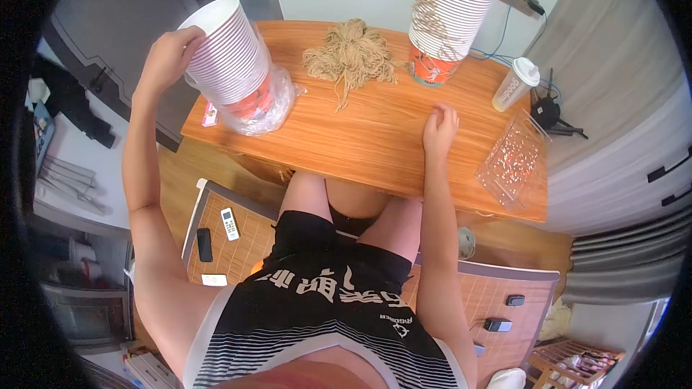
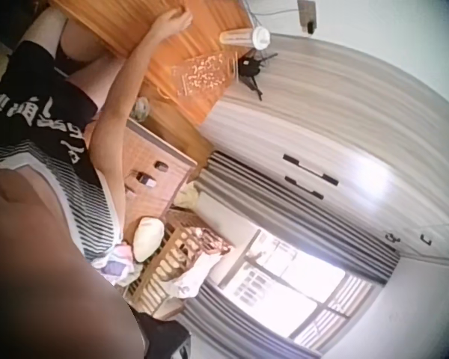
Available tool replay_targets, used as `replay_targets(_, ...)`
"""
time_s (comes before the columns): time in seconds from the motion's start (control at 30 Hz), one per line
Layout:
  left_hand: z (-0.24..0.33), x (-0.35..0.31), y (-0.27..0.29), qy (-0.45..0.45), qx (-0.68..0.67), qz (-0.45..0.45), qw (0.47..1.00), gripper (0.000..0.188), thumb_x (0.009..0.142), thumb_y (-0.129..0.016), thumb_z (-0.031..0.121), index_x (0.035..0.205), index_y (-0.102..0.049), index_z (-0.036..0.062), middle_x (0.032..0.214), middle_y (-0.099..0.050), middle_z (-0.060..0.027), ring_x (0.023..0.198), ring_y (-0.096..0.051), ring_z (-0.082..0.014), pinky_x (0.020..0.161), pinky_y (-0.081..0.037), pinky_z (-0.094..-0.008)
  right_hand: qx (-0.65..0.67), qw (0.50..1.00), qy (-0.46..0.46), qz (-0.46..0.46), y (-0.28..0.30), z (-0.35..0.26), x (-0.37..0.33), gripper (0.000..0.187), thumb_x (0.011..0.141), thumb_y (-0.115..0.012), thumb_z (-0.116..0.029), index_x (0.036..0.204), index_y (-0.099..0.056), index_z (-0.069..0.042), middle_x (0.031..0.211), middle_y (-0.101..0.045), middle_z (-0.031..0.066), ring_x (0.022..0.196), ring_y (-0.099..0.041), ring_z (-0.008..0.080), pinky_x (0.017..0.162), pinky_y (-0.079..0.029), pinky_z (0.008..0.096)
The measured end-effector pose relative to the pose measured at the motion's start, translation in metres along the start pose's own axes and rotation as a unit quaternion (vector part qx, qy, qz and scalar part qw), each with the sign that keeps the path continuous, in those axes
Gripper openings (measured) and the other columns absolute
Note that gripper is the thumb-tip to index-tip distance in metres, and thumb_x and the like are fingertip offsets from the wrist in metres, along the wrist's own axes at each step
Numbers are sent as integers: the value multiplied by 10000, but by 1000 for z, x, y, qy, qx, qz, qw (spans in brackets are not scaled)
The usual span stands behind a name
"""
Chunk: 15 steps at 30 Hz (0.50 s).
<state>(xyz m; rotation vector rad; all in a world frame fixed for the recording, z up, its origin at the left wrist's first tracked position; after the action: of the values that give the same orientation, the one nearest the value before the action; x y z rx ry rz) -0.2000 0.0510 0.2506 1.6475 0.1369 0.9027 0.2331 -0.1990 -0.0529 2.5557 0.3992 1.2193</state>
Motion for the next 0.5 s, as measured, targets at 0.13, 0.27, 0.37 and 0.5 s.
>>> replay_targets(0.13,-5,1,-17,-11,68,146,987,174,950,-555,176,1008,-683,74,978,-715,-134,890,-683,-351,782,-542,-417,37,998,-48,10,-2,3,0,151,872,-592,-16,1013,-646,-24,1026,-649,148,1020,-591,335,919,-453,421)
replay_targets(0.27,-12,15,-26,33,62,192,979,177,948,-534,158,1036,-668,85,1005,-708,-115,925,-678,-333,799,-536,-411,38,998,-52,16,-1,0,-1,143,877,-585,-11,1008,-643,-17,1017,-650,151,1008,-597,334,910,-459,421)
replay_targets(0.37,-11,26,-17,11,77,186,979,175,938,-528,144,1041,-659,90,994,-703,-108,923,-669,-331,794,-530,-412,54,997,-60,16,-1,3,-2,135,880,-595,-24,1007,-641,-12,1020,-651,153,1010,-598,333,907,-461,422)
replay_targets(0.5,-27,41,-11,-71,152,275,947,175,936,-519,124,1029,-656,69,978,-699,-104,887,-656,-324,783,-511,-403,56,997,-46,14,0,3,-2,149,884,-613,-48,1026,-635,-10,1034,-652,154,1012,-599,335,909,-461,420)
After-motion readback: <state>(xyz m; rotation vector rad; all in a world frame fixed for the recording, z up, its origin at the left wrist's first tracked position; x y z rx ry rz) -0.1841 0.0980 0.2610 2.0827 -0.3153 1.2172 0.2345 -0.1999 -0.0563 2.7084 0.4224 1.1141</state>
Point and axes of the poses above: each hand's wrist, its own x-axis towards the middle knuckle, its own y-axis out of the back of the hand, z = x × y, the point moved 3 cm from there along x, towards the middle knuckle
